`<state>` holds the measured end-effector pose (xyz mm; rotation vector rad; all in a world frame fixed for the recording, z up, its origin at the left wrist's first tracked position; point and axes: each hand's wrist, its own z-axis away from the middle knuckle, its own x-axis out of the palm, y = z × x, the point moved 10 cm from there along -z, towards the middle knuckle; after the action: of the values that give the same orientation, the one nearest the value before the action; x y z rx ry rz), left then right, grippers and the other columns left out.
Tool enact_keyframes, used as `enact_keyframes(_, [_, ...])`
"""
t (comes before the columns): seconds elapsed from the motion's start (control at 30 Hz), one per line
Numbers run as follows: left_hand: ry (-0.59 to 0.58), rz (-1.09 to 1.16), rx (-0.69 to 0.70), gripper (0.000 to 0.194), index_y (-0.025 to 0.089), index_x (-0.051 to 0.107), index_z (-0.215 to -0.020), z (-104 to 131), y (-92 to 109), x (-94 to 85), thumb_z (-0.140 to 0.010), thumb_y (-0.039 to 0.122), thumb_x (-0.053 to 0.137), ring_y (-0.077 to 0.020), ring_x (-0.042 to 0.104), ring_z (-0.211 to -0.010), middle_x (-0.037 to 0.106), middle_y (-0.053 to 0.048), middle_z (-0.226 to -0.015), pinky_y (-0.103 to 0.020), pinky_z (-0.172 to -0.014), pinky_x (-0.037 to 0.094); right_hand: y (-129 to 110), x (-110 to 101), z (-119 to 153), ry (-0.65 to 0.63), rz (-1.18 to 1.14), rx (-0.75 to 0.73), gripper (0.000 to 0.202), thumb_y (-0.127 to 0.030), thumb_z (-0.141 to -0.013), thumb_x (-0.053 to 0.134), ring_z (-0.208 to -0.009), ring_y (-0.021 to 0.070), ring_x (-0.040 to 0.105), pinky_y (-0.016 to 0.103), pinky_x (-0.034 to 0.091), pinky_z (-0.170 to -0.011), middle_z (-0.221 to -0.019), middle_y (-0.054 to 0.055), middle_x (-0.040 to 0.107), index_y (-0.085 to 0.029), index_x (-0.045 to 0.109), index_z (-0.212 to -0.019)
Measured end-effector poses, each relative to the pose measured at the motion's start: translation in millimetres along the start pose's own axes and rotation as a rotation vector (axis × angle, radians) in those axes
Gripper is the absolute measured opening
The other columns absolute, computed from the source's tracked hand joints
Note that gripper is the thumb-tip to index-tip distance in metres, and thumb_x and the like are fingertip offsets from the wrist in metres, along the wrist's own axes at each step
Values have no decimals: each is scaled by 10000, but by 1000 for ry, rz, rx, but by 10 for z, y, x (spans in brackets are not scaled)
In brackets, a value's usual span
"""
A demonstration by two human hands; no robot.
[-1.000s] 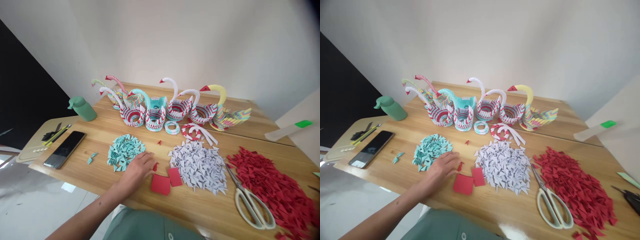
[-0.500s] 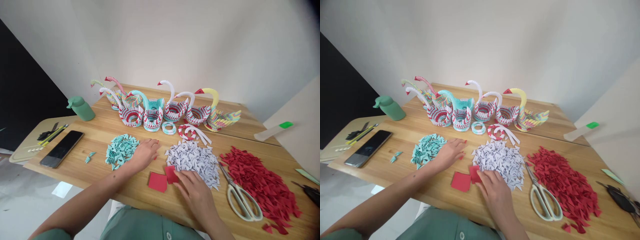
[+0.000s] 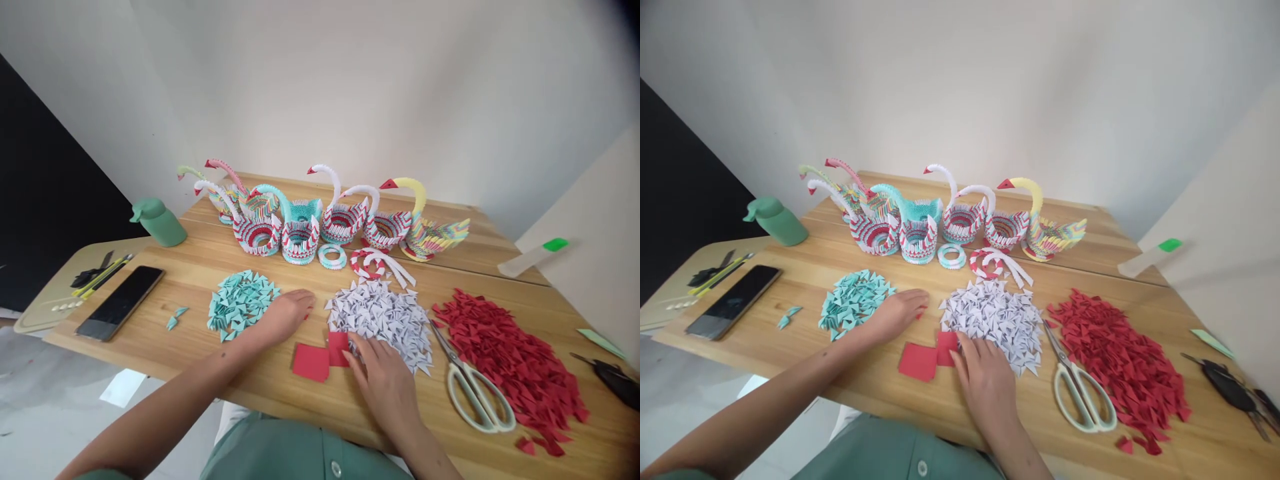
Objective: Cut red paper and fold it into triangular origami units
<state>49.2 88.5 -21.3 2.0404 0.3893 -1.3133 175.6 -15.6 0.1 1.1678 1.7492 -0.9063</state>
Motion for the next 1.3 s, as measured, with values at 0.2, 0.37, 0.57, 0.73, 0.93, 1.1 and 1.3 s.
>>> enact_keyframes(0.2, [-8, 16, 98, 258, 146, 631, -1132, 183, 183, -49, -904, 209, 527, -234, 582, -1127, 658, -119, -1182, -392, -979, 470, -52, 100, -26, -35, 19, 22, 308, -345, -960, 481, -772, 262, 596, 362, 404, -680, -828, 86, 669, -141, 620, -1145])
enact_keyframes(0.37, [79, 33, 92, 229, 162, 699, -953, 123, 133, -29, -930, 166, 471, -207, 601, -1008, 680, -108, -1043, -359, -887, 497, -57, 157, -35, -14, -63, 55, 304, -273, -975, 446, -754, 236, 613, 339, 389, -678, -843, 66, 697, -174, 578, -1230])
enact_keyframes(0.57, [89, 33, 82, 212, 175, 689, -1032, 101, 118, -86, -902, 176, 521, -237, 585, -1063, 661, -126, -1140, -405, -912, 489, 248, -132, -19, 114, -231, 232, 287, -414, -961, 457, -626, 199, 606, 337, 414, -672, -748, 38, 700, -207, 654, -977])
enact_keyframes(0.73, [271, 147, -6, 215, 166, 672, -1069, 199, 78, -522, -909, 188, 531, -245, 593, -1113, 652, -139, -1204, -428, -946, 480, 113, -307, -188, -51, -427, 137, 256, -343, -968, 464, -700, 193, 623, 316, 430, -675, -756, 18, 698, -232, 641, -821])
enact_keyframes(0.93, [299, 306, -20, 230, 176, 676, -1085, 310, 200, -637, -931, 216, 510, -218, 632, -1063, 703, -115, -1113, -399, -921, 508, -430, 97, -331, -334, -428, -79, 129, -164, -905, 591, -786, 176, 636, 294, 445, -711, -792, -7, 691, -221, 669, -819])
enact_keyframes(1.1, [172, 352, -26, 260, 205, 645, -1155, 478, 321, -469, -932, 255, 521, -208, 626, -1073, 710, -86, -1111, -381, -931, 500, -466, 196, -341, -260, -275, -130, 109, -211, -880, 636, -829, 217, 625, 347, 466, -733, -893, 48, 682, -206, 680, -980])
enact_keyframes(1.3, [-10, 271, -35, 611, 211, 510, -1309, 683, 462, -272, -775, 431, 709, -276, 548, -1178, 617, -130, -1268, -444, -1011, 427, -519, 90, -219, -240, -260, -252, 589, -380, -776, 751, -1055, 293, 567, 438, 451, -877, -1183, 127, 646, -164, 527, -1276])
